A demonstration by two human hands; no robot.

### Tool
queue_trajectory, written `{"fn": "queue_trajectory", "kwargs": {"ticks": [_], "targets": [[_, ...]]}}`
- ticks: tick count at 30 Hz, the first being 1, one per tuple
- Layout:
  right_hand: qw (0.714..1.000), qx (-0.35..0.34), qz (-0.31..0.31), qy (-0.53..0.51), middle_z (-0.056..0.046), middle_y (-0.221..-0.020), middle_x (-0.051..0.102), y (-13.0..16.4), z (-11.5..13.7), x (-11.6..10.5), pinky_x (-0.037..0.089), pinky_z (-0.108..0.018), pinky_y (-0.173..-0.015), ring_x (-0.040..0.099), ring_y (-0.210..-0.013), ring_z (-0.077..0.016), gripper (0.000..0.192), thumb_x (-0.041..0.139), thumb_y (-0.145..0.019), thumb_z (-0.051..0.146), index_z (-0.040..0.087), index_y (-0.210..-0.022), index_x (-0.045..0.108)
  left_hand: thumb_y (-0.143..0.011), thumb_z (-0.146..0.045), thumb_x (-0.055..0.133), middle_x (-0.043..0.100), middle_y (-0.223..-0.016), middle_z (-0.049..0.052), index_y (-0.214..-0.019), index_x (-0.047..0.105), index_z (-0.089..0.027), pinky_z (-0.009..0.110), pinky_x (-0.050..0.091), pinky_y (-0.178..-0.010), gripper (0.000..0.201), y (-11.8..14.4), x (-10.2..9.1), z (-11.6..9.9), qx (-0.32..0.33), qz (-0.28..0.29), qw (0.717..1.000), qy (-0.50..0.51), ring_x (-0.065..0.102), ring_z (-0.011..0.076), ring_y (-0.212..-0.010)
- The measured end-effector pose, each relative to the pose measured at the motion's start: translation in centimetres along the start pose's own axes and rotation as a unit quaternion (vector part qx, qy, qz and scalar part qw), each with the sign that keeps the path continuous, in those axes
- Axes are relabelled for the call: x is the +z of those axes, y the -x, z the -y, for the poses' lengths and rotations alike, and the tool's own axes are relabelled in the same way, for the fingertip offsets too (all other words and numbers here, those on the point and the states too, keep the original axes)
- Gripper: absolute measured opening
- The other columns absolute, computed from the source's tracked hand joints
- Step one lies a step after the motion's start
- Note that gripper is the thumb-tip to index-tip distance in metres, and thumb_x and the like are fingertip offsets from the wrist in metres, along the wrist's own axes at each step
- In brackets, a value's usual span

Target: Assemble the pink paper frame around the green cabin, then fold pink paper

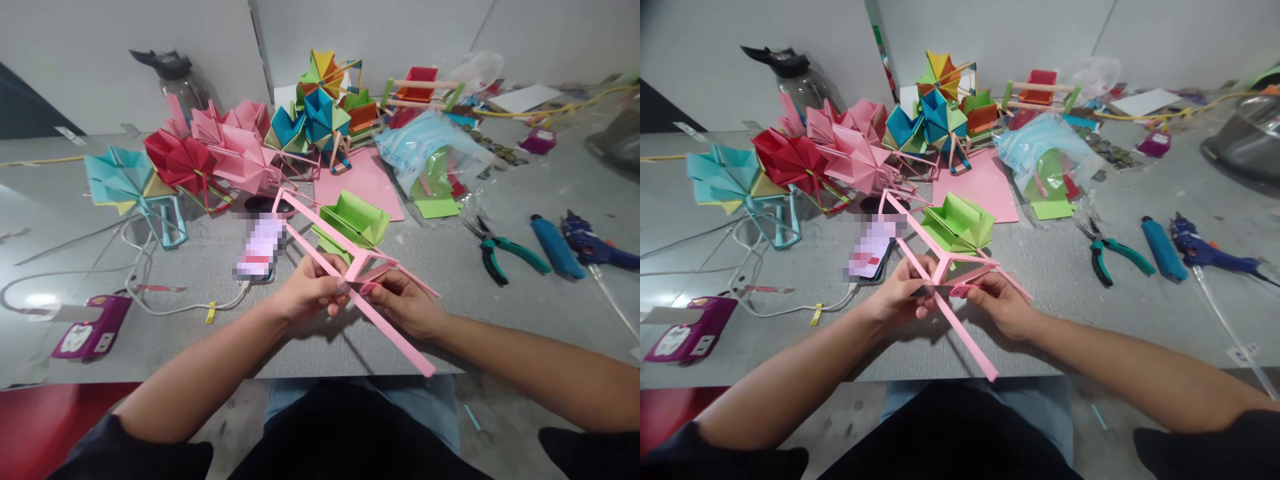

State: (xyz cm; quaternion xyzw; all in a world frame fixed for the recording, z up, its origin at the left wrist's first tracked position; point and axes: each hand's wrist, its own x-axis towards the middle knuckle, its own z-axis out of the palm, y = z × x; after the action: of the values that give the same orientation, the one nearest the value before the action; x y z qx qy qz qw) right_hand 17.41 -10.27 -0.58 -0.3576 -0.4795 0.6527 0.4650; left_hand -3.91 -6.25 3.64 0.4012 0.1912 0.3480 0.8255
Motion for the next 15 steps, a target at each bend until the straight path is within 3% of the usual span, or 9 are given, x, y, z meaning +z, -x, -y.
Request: {"fn": "queue_trajectory", "kwargs": {"ticks": [5, 9, 15], "targets": [[0.999, -0.022, 0.019, 0.029, -0.003, -0.082, 0.076, 0.5, 1.0, 0.8, 0.061, -0.037, -0.073, 0.069, -0.077, -0.0187, 0.032, 0.085, -0.095, 0.057, 0.025, -0.097, 0.085, -0.075, -0.041, 0.1, 0.063, -0.053, -0.003, -0.073, 0.068, -0.016, 0.013, 0.04, -0.039, 0.04, -0.2, 0.2, 0.2, 0.001, 0.003, 1.0, 0.004, 0.053, 0.005, -0.038], [0.996, -0.056, 0.023, 0.067, -0.005, -0.091, 0.076, 1.1, 0.7, 1.1, 0.06, -0.039, -0.079, 0.068, -0.082, -0.0194, 0.033, 0.076, -0.103, 0.057, 0.025, -0.106, 0.082, -0.073, -0.04, 0.1, 0.061, -0.051, -0.004, -0.072, 0.069, -0.015, 0.012, 0.036, -0.035, 0.04, 0.0, 0.4, 0.0, 0.007, -0.009, 1.0, 0.018, 0.052, 0.0053, -0.037], [0.998, -0.063, -0.015, 0.008, -0.001, -0.082, 0.06, 2.1, -0.4, 1.3, 0.053, -0.036, -0.068, 0.053, -0.072, -0.0181, 0.034, 0.072, -0.104, 0.06, 0.026, -0.098, 0.07, -0.075, -0.043, 0.098, 0.059, -0.05, -0.004, -0.07, 0.069, -0.015, 0.013, 0.035, -0.035, 0.04, 0.7, 0.5, -0.4, 0.016, 0.024, 0.999, 0.03, 0.045, 0.0035, -0.032]]}}
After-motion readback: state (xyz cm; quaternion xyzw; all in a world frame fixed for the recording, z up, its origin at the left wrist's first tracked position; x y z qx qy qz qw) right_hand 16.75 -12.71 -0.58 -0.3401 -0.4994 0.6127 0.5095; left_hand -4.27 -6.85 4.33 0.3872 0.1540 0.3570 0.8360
